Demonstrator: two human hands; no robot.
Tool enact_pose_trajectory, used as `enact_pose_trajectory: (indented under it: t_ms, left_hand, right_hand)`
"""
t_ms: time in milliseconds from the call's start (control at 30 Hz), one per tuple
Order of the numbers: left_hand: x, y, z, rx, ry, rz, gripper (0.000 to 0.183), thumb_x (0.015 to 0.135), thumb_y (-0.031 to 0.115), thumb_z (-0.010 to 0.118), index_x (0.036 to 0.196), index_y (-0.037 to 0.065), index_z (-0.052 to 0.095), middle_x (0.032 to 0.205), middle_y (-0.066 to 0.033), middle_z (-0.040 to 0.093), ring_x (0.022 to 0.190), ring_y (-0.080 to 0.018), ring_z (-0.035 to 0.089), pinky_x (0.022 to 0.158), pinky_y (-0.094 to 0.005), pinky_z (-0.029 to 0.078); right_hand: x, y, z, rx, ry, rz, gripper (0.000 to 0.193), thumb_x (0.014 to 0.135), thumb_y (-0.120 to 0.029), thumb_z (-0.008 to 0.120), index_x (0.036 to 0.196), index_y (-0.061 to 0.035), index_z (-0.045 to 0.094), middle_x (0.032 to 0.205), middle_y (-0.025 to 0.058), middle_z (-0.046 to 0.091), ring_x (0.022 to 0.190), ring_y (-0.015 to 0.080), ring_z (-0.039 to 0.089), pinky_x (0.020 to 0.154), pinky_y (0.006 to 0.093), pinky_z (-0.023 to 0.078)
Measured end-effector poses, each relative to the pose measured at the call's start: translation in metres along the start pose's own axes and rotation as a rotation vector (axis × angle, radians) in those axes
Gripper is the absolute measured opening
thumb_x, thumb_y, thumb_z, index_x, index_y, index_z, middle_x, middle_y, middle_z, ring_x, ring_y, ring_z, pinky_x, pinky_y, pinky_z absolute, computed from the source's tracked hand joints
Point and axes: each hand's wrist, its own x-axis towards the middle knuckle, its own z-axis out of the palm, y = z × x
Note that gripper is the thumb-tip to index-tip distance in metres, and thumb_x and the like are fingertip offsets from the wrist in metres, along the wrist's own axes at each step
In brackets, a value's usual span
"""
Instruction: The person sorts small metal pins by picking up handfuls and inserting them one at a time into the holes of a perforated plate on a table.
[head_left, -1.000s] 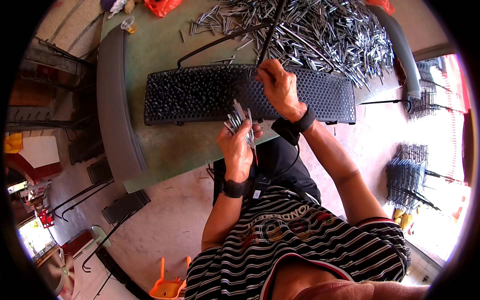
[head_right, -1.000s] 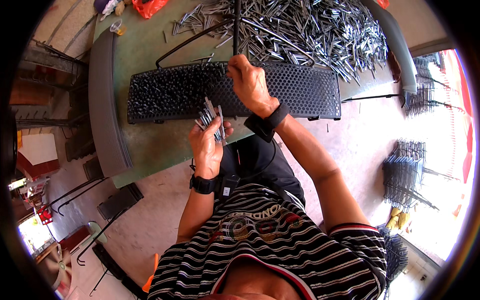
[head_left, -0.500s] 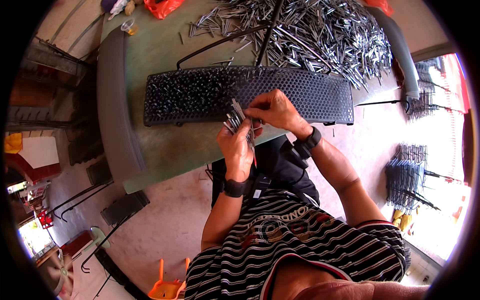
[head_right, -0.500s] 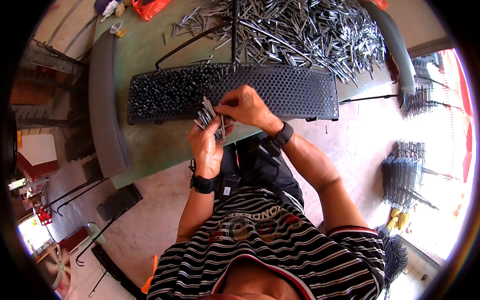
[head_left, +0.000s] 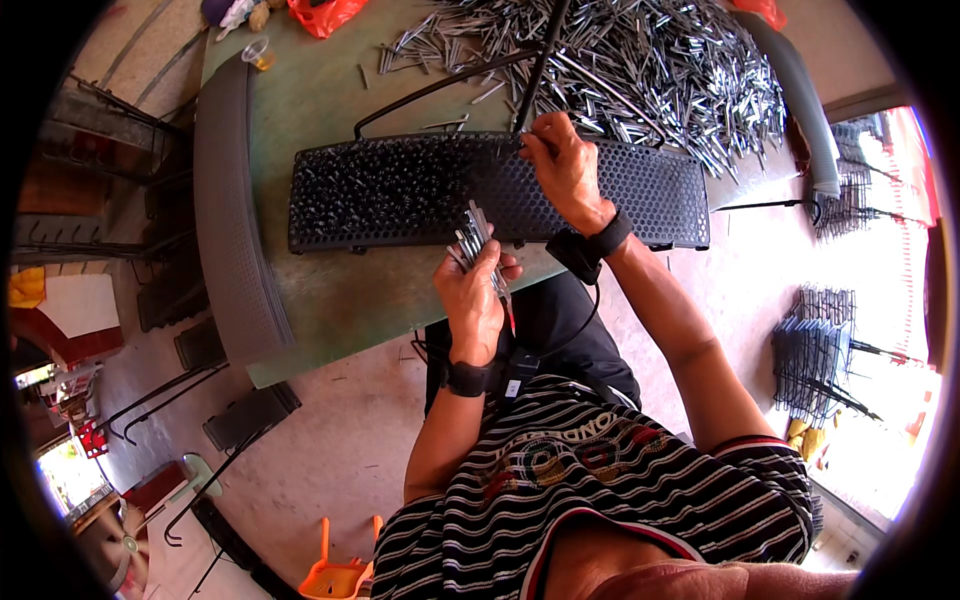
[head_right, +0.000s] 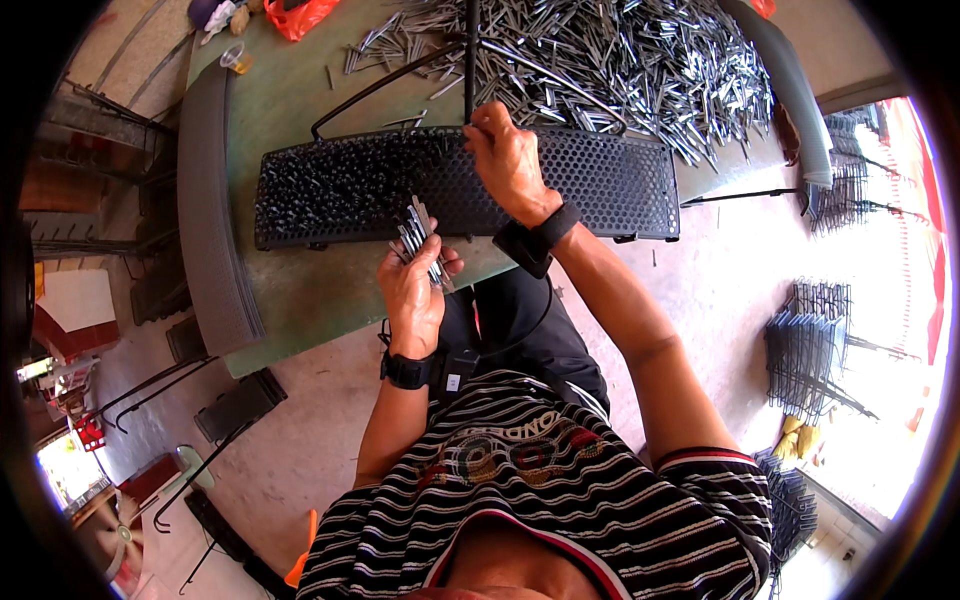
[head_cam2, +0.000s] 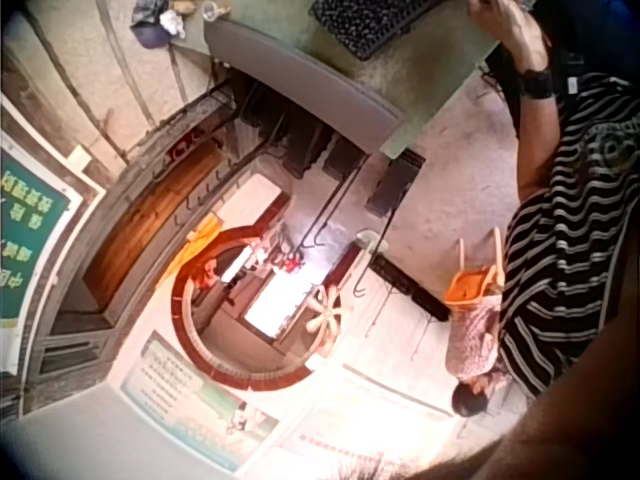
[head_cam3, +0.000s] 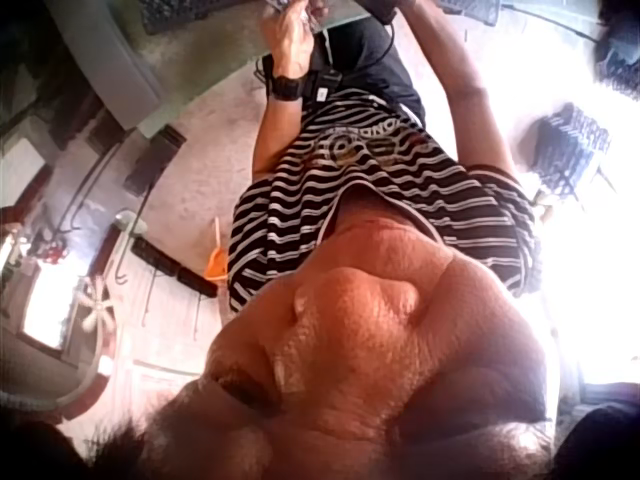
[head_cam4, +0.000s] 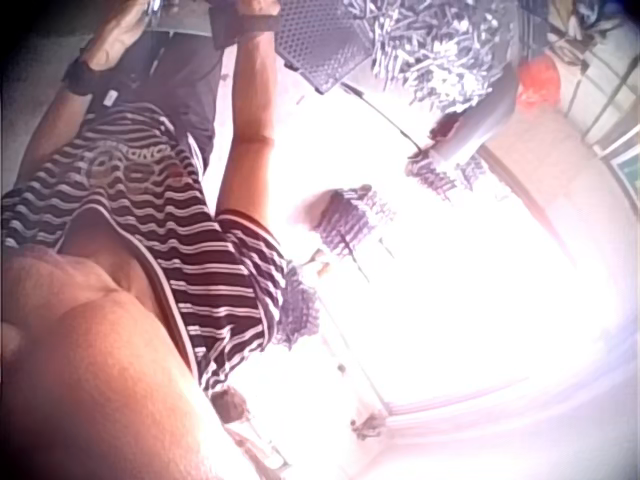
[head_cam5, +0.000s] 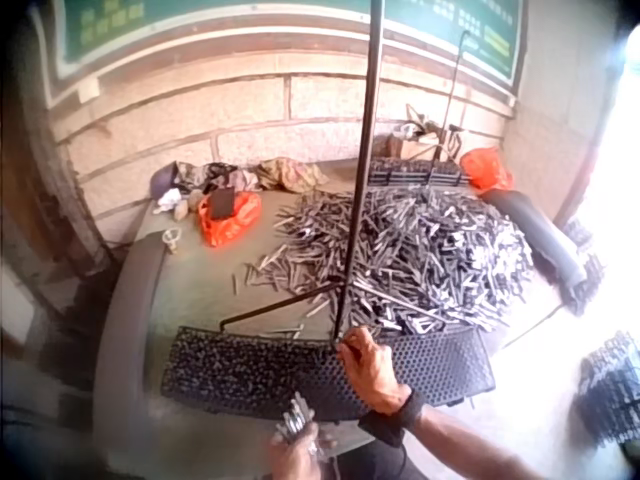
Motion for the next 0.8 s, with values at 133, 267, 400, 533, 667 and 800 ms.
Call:
enact_pose_trajectory:
  t_ms: [133, 267, 400, 533, 667, 800]
  left_hand:
    - [-0.002, 0.002, 0.001, -0.002, 0.041, 0.020, 0.008, 0.080, -0.003, 0.061, 0.088, -0.001, 0.058, 0.071, -0.0064, 0.060, 0.058, -0.0151, 0.058, 0.049, -0.0270, 0.050]
    - [-0.002, 0.003, 0.001, -0.010, 0.042, 0.014, 0.006, 0.079, -0.003, 0.061, 0.083, 0.000, 0.057, 0.071, -0.0067, 0.060, 0.057, -0.0155, 0.059, 0.049, -0.0274, 0.051]
    - [-0.002, 0.000, 0.001, -0.012, 0.023, 0.001, 0.008, 0.079, -0.002, 0.063, 0.086, 0.001, 0.058, 0.072, -0.0064, 0.061, 0.058, -0.0162, 0.059, 0.050, -0.0289, 0.051]
    - [-0.004, -0.003, 0.003, -0.003, 0.002, -0.025, 0.012, 0.080, 0.000, 0.063, 0.092, 0.001, 0.060, 0.074, -0.0067, 0.061, 0.059, -0.0159, 0.059, 0.052, -0.0299, 0.051]
    - [-0.003, -0.005, 0.000, 0.017, 0.017, -0.007, 0.016, 0.082, 0.001, 0.061, 0.098, -0.001, 0.061, 0.076, -0.0067, 0.061, 0.058, -0.0140, 0.056, 0.051, -0.0286, 0.049]
    - [-0.002, -0.006, -0.005, 0.041, 0.008, 0.003, 0.017, 0.083, 0.003, 0.061, 0.099, -0.002, 0.061, 0.072, -0.0046, 0.058, 0.055, -0.0122, 0.053, 0.049, -0.0266, 0.046]
  right_hand:
    - [0.004, 0.004, -0.001, -0.285, -0.059, -0.307, 0.005, 0.082, -0.002, 0.059, 0.086, -0.0003, 0.058, 0.073, 0.0140, 0.064, 0.057, 0.0183, 0.064, 0.052, 0.0289, 0.048]
    - [0.004, -0.016, -0.006, -0.374, -0.120, -0.245, 0.015, 0.079, -0.017, 0.063, 0.080, -0.0024, 0.063, 0.068, 0.0119, 0.063, 0.059, 0.0319, 0.060, 0.056, 0.0371, 0.047]
    - [-0.015, -0.026, -0.015, 0.051, -0.531, 0.051, 0.018, 0.076, -0.019, 0.068, 0.080, -0.0021, 0.067, 0.067, 0.0099, 0.065, 0.054, 0.0152, 0.061, 0.052, 0.0288, 0.047]
    - [-0.023, -0.034, -0.018, 0.267, -0.419, 0.382, 0.012, 0.079, -0.009, 0.062, 0.082, 0.0024, 0.063, 0.066, 0.0087, 0.066, 0.053, 0.0110, 0.062, 0.049, 0.0235, 0.048]
    - [-0.015, -0.032, -0.013, 0.307, -0.045, 0.256, 0.013, 0.083, -0.007, 0.058, 0.088, 0.0051, 0.058, 0.068, 0.0095, 0.066, 0.060, 0.0120, 0.065, 0.052, 0.0228, 0.050]
    - [-0.014, -0.016, -0.003, 0.193, 0.096, 0.034, 0.009, 0.086, -0.004, 0.054, 0.094, 0.0016, 0.053, 0.077, 0.0119, 0.067, 0.069, 0.0165, 0.068, 0.056, 0.0235, 0.051]
